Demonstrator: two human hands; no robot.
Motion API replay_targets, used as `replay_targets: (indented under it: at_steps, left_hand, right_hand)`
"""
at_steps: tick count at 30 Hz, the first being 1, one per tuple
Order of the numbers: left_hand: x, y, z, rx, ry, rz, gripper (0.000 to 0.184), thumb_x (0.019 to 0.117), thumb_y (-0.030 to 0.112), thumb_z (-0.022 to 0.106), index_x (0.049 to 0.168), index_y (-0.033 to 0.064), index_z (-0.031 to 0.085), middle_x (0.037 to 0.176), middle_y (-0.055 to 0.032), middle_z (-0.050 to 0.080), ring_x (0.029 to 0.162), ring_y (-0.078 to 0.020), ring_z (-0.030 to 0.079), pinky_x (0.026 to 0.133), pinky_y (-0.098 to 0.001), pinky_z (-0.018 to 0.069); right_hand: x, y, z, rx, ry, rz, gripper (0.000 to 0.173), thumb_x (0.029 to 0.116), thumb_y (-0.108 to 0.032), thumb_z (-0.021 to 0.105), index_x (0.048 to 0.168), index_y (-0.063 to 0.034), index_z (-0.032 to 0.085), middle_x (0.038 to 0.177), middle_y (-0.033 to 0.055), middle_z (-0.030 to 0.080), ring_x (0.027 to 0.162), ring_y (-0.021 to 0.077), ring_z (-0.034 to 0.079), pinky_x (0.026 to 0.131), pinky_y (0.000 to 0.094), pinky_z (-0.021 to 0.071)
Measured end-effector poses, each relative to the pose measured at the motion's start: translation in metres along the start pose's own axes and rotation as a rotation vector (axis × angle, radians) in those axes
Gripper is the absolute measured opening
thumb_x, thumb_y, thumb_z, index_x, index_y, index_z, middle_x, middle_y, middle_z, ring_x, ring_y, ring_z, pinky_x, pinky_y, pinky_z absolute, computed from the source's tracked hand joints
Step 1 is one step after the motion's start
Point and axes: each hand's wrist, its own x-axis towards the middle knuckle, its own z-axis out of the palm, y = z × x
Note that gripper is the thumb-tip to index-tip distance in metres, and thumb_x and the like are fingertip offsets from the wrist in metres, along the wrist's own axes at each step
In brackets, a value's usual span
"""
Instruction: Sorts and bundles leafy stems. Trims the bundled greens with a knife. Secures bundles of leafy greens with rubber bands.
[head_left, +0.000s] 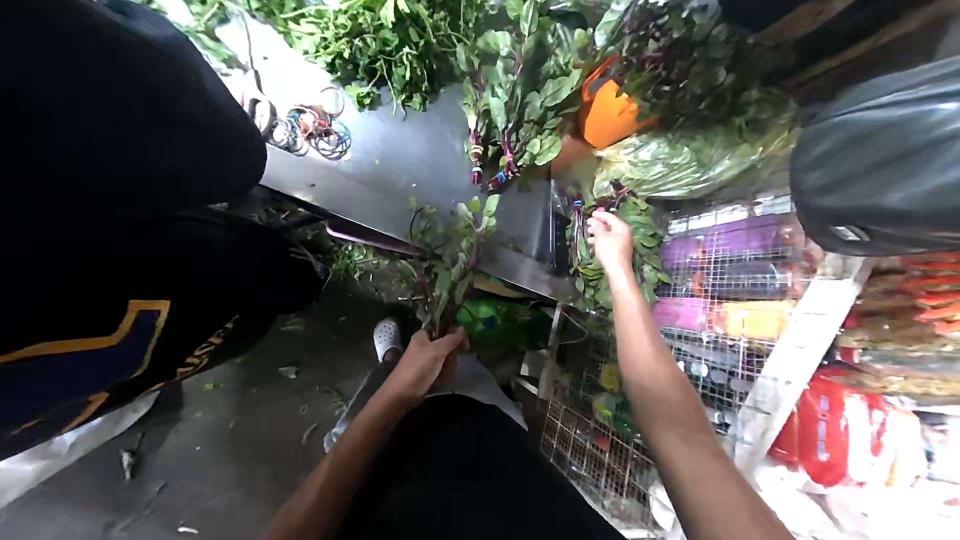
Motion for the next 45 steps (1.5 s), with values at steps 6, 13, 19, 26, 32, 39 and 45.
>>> replay_targets:
  at_steps: [6, 13, 19, 26, 32, 39, 45]
  left_hand:
    - [-0.009, 0.002, 0.001, 0.067, 0.041, 0.012, 0.011, 0.1027, 0.018, 0.059, 0.095, 0.0102, 0.062, 0.06, 0.0044, 0.05, 0.042, -0.0048, 0.04, 0.04, -0.0198, 0.0366]
    - [-0.009, -0.001, -0.004, 0.093, 0.067, -0.034, 0.012, 0.1038, 0.016, 0.057, 0.096, 0.0086, 0.063, 0.058, 0.005, 0.048, 0.043, -0.0054, 0.04, 0.041, -0.0204, 0.0371]
    - [-0.002, 0.007, -0.008, 0.142, 0.047, -0.052, 0.012, 0.1045, 0.018, 0.057, 0.1, 0.0082, 0.063, 0.059, 0.0039, 0.049, 0.043, -0.0068, 0.042, 0.042, -0.022, 0.0402]
    - [0.001, 0.013, -0.007, 0.149, -0.008, -0.054, 0.014, 0.1049, 0.018, 0.056, 0.098, 0.0079, 0.063, 0.056, 0.0047, 0.046, 0.042, -0.0053, 0.038, 0.041, -0.0207, 0.0362]
    - [0.003, 0.014, -0.006, 0.149, -0.038, -0.06, 0.018, 0.1054, 0.019, 0.054, 0.093, 0.0086, 0.062, 0.056, 0.0051, 0.045, 0.041, -0.0048, 0.038, 0.04, -0.0204, 0.0358]
    - [0.007, 0.015, 0.0, 0.1, -0.078, -0.093, 0.019, 0.1067, 0.019, 0.052, 0.094, 0.0077, 0.061, 0.055, 0.0051, 0.043, 0.04, -0.0047, 0.036, 0.039, -0.0201, 0.0347]
    - [0.008, 0.016, 0.005, 0.093, -0.073, -0.095, 0.019, 0.1065, 0.018, 0.053, 0.092, 0.0081, 0.061, 0.055, 0.0047, 0.044, 0.041, -0.0051, 0.037, 0.039, -0.0202, 0.0351]
  right_hand:
    - [0.079, -0.018, 0.023, -0.431, -0.087, 0.008, 0.045, 0.1, -0.028, 0.062, 0.137, -0.0033, 0.062, 0.129, 0.0286, 0.064, 0.125, 0.0504, 0.057, 0.101, 0.0734, 0.0407]
    - [0.078, -0.034, -0.008, -0.356, -0.062, 0.076, 0.035, 0.0948, -0.026, 0.065, 0.121, -0.0051, 0.072, 0.122, 0.0268, 0.067, 0.118, 0.0473, 0.06, 0.097, 0.0726, 0.0435]
    - [0.029, -0.034, -0.057, -0.14, 0.151, 0.036, 0.039, 0.1041, -0.018, 0.04, 0.128, -0.0059, 0.068, 0.119, 0.02, 0.068, 0.111, 0.0339, 0.064, 0.097, 0.0586, 0.0467]
    - [-0.023, 0.003, -0.113, 0.203, 0.228, -0.149, 0.046, 0.091, -0.007, 0.037, 0.128, -0.0047, 0.064, 0.105, 0.0066, 0.067, 0.091, 0.0144, 0.062, 0.084, 0.0386, 0.0522]
    - [-0.045, 0.023, -0.147, 0.553, 0.436, -0.231, 0.044, 0.0866, 0.001, 0.035, 0.122, -0.0033, 0.061, 0.1, 0.0017, 0.063, 0.08, 0.0103, 0.06, 0.076, 0.0299, 0.0535]
    - [-0.074, 0.022, -0.174, 0.671, 0.597, -0.029, 0.042, 0.0933, 0.001, 0.035, 0.128, -0.0049, 0.058, 0.099, 0.0007, 0.064, 0.071, 0.0093, 0.06, 0.066, 0.0281, 0.0541]
    - [-0.103, 0.018, -0.185, 0.774, 0.519, 0.199, 0.037, 0.101, -0.012, 0.039, 0.133, -0.0117, 0.057, 0.091, 0.0011, 0.063, 0.074, 0.0113, 0.064, 0.068, 0.0321, 0.0564]
